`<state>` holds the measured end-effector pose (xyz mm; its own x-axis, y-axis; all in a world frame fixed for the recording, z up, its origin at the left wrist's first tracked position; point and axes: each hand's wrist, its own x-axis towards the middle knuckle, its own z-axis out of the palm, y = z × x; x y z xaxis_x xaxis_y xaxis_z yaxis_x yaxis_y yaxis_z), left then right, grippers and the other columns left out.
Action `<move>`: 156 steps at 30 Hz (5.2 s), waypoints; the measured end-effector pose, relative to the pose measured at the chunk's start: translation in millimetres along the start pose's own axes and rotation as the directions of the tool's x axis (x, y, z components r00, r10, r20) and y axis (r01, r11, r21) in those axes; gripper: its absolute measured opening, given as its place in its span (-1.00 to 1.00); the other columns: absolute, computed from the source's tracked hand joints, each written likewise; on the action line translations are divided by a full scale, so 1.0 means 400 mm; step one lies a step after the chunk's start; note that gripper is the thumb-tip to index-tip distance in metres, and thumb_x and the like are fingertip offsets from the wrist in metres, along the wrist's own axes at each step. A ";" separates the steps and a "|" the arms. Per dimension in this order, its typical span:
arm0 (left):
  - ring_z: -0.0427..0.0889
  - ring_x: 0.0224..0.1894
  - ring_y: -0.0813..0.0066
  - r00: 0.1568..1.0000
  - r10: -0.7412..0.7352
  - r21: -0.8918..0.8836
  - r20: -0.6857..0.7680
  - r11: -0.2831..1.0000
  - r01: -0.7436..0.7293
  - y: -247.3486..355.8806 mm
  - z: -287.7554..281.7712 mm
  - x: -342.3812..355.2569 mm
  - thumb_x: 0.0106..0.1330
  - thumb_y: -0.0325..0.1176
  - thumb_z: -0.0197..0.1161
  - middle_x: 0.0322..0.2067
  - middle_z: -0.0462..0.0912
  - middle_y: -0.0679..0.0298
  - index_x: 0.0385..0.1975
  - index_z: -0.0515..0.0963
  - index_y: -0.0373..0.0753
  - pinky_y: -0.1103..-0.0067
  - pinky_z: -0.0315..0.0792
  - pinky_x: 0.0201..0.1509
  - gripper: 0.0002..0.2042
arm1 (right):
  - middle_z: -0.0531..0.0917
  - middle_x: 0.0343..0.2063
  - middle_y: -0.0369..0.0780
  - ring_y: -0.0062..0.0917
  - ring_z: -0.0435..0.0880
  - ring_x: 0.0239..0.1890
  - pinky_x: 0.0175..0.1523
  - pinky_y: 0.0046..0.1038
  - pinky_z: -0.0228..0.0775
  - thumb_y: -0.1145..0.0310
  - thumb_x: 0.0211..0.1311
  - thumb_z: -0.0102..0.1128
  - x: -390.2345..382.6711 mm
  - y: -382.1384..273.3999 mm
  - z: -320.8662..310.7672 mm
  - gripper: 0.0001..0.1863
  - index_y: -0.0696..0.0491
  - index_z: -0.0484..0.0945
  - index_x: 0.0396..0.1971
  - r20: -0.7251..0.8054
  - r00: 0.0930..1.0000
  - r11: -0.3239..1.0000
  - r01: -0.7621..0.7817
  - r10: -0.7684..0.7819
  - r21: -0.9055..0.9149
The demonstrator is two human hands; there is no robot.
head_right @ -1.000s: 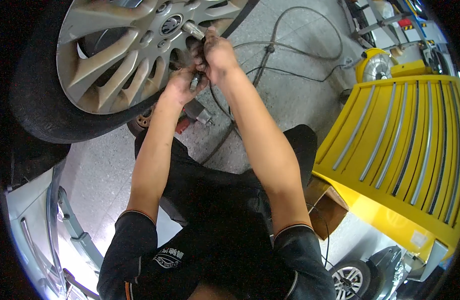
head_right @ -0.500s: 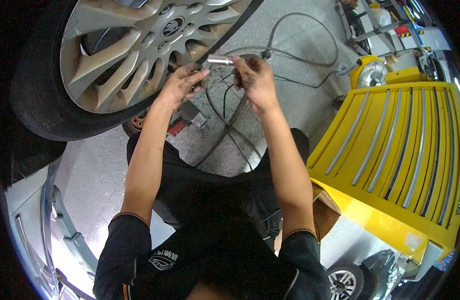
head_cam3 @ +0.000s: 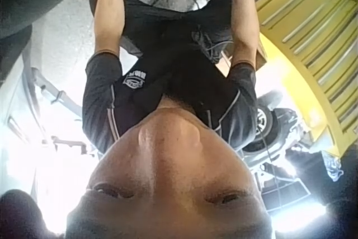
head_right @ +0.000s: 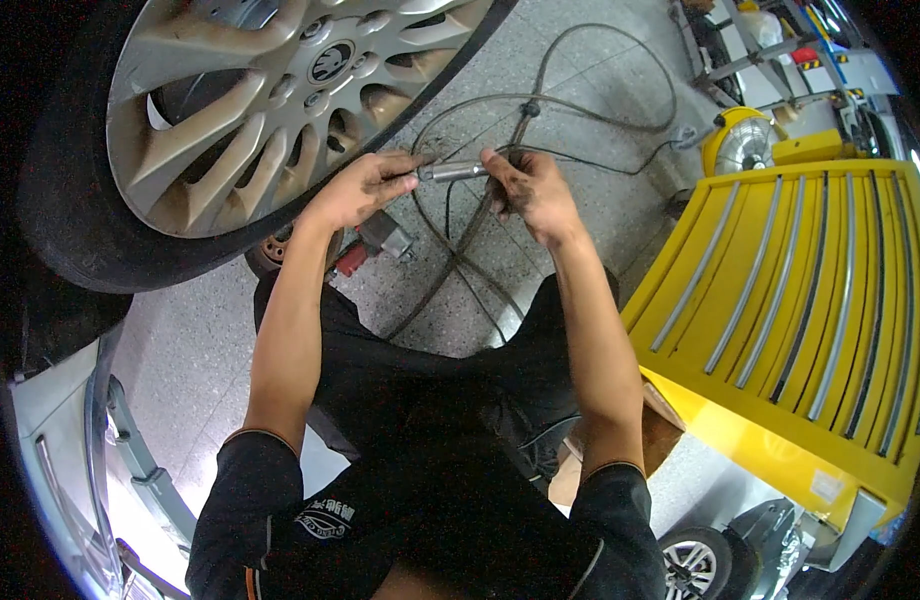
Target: Removing and installing a car wheel using an impact wrench and socket.
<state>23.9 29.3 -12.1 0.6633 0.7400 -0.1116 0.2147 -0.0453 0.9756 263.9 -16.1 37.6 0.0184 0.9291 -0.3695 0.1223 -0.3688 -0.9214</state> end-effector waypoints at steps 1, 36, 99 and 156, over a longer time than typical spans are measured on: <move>0.26 -0.56 0.67 0.994 0.109 0.157 -0.008 0.982 -0.106 -0.002 0.000 -0.001 0.28 -0.23 0.16 -0.49 0.42 0.39 0.09 0.42 -0.31 0.66 0.17 -0.53 -0.57 | 0.44 -0.70 -0.32 -0.67 0.37 -0.73 -0.64 -0.59 0.20 0.13 0.22 0.18 -0.001 0.009 0.003 -0.61 0.19 0.49 -0.55 0.012 1.000 1.000 -0.015 0.015 0.018; 0.32 -0.56 0.64 0.980 0.178 0.151 -0.092 0.975 -0.163 0.024 -0.019 -0.060 0.28 -0.25 0.19 -0.51 0.40 0.36 -0.17 0.56 -0.37 0.65 0.20 -0.53 -0.71 | 0.49 -0.59 -0.34 -0.71 0.40 -0.65 -0.56 -0.64 0.24 0.15 0.24 0.17 -0.049 0.115 0.133 -0.70 0.11 0.48 -0.47 0.148 0.969 0.771 -0.248 0.199 0.586; 0.43 -0.65 0.70 0.512 -0.642 -0.820 -0.571 0.477 -0.316 0.228 -0.017 -0.033 0.36 -0.05 0.00 -0.67 0.45 0.47 -0.34 0.49 -0.18 0.80 0.38 -0.54 -0.69 | 0.56 -0.62 0.15 0.04 0.60 -0.43 -0.26 -0.19 0.42 0.21 0.18 0.13 0.016 -0.150 0.423 -0.59 0.32 0.51 -0.62 -0.318 0.783 0.827 0.562 -0.534 -0.006; 0.42 0.06 0.42 0.784 -0.306 -0.781 -0.541 0.530 -0.332 -0.027 0.056 -0.089 0.31 -0.43 0.08 0.02 0.40 0.23 0.13 0.23 -0.25 0.47 0.40 0.09 -0.61 | 0.48 -0.69 -0.25 -0.60 0.40 -0.72 -0.64 -0.57 0.23 0.14 0.33 0.03 0.010 -0.167 0.421 -0.64 0.17 0.44 -0.48 0.184 0.980 0.734 -0.073 -0.071 0.675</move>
<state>13.8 -11.6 -23.0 0.0666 0.9565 -0.2840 -0.6660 0.2545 0.7011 88.6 7.3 77.3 -0.1730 0.9318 -0.3190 -0.5815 -0.3580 -0.7305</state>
